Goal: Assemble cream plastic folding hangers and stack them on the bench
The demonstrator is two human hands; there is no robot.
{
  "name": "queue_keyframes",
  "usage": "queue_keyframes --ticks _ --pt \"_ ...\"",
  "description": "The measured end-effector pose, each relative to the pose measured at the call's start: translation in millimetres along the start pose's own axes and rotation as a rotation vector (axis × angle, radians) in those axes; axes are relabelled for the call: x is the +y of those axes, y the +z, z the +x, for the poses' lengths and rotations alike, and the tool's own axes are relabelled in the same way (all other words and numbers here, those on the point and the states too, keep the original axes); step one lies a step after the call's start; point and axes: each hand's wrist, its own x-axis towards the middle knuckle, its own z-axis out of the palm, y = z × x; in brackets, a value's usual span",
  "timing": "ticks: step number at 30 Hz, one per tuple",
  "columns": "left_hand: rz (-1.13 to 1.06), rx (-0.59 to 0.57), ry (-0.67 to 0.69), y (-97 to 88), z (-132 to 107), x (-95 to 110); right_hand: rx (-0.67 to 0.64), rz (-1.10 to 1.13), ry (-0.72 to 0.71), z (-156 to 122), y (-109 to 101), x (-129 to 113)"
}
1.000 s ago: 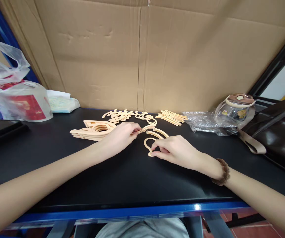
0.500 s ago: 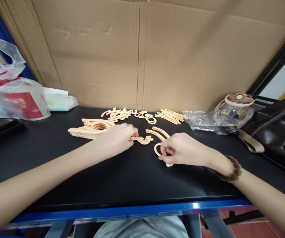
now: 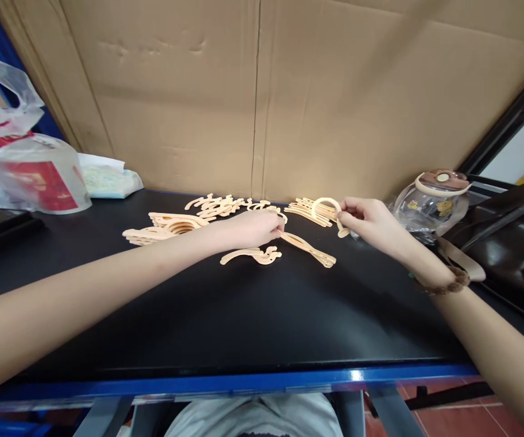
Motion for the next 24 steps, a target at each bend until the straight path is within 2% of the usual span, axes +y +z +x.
queue_keyframes --ticks 4,7,13,19,22,24 --pt "-0.175 0.046 -0.031 -15.8 -13 5 0.066 0.097 0.044 3 3 5" --pt "-0.316 0.098 -0.052 -20.8 -23 8 0.006 0.231 0.048 4 9 6" --pt "-0.612 0.243 -0.123 -18.5 -35 15 -0.173 0.543 0.088 -1 23 -5" --pt "-0.938 0.479 -0.116 -30.4 -45 42 -0.228 0.861 0.196 -7 27 -16" --pt "-0.953 0.378 -0.155 -33.4 -52 59 -0.267 0.910 0.189 -8 27 -17" --pt "-0.810 0.287 -0.113 -29.4 -56 67 -0.281 0.921 0.207 -9 29 -18"
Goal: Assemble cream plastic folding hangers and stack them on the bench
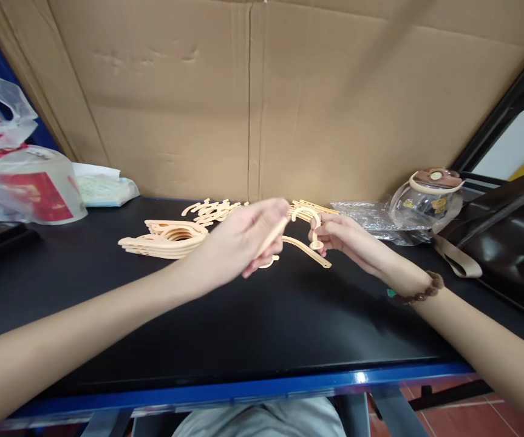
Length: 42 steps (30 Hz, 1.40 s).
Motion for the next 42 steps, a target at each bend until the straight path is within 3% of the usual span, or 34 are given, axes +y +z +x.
queue_keyframes --ticks 6,9,15,20,27,36,42 --pt "0.818 -0.136 0.139 17.4 -13 -24 -0.034 -0.013 0.046 0 5 5" --pt "0.986 -0.195 0.182 23.2 -17 -37 -0.070 0.017 0.052 -1 8 9" --pt "0.905 -0.164 0.162 28.4 -19 -39 -0.148 0.148 0.098 -3 14 13" --pt "0.833 -0.096 0.105 30.3 -19 -38 -0.121 0.216 0.148 -6 18 12" --pt "0.846 -0.099 0.189 32.0 -18 -49 -0.179 0.292 0.154 -4 21 19" --pt "0.905 -0.124 0.175 31.7 -16 -50 -0.166 0.314 0.178 -4 22 23" --pt "0.843 -0.109 0.094 29.2 -12 -52 -0.116 0.338 0.189 -2 22 22"
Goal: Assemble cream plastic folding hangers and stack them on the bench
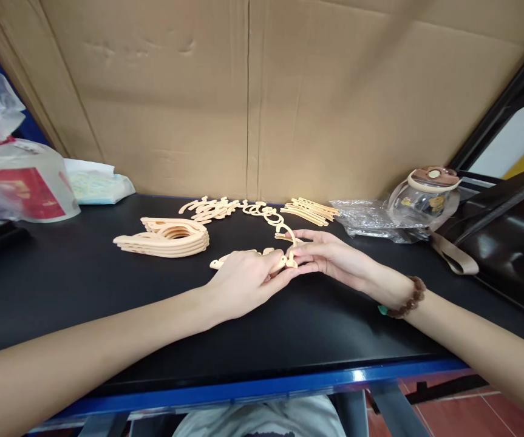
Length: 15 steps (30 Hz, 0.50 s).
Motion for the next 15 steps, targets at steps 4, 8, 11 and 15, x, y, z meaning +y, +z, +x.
queue_keyframes --ticks 4,8,11,15 --pt "0.015 0.027 0.029 0.8 0.8 -3.0 -0.007 0.026 0.022 -0.2 3.6 0.3" --pt "0.045 0.046 0.042 0.5 0.8 -3.8 -0.025 0.070 0.021 -1.4 5.7 1.0" --pt "0.066 0.071 0.064 0.0 0.2 -3.9 -0.043 0.087 0.026 -2.1 5.6 2.0" --pt "0.074 0.100 0.119 -0.7 -1.7 -3.6 -0.080 0.084 0.040 -1.7 5.6 4.4"
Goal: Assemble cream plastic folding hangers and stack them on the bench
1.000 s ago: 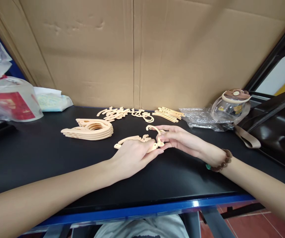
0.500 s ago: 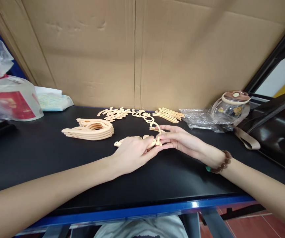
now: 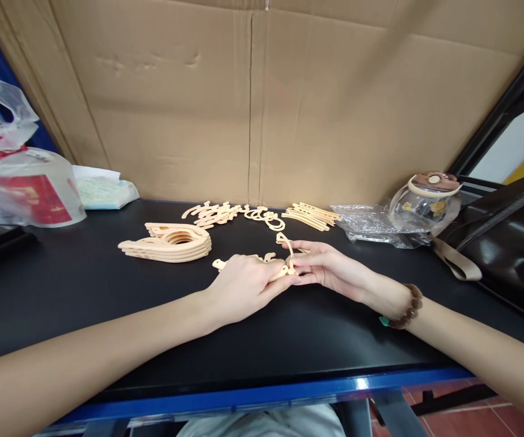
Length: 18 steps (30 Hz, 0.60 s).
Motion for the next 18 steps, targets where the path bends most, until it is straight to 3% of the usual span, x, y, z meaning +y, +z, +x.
queue_keyframes --ticks 18 --pt "0.141 -0.125 0.070 0.9 0.9 3.9 0.033 -0.198 -0.021 -2.8 -0.1 0.3"
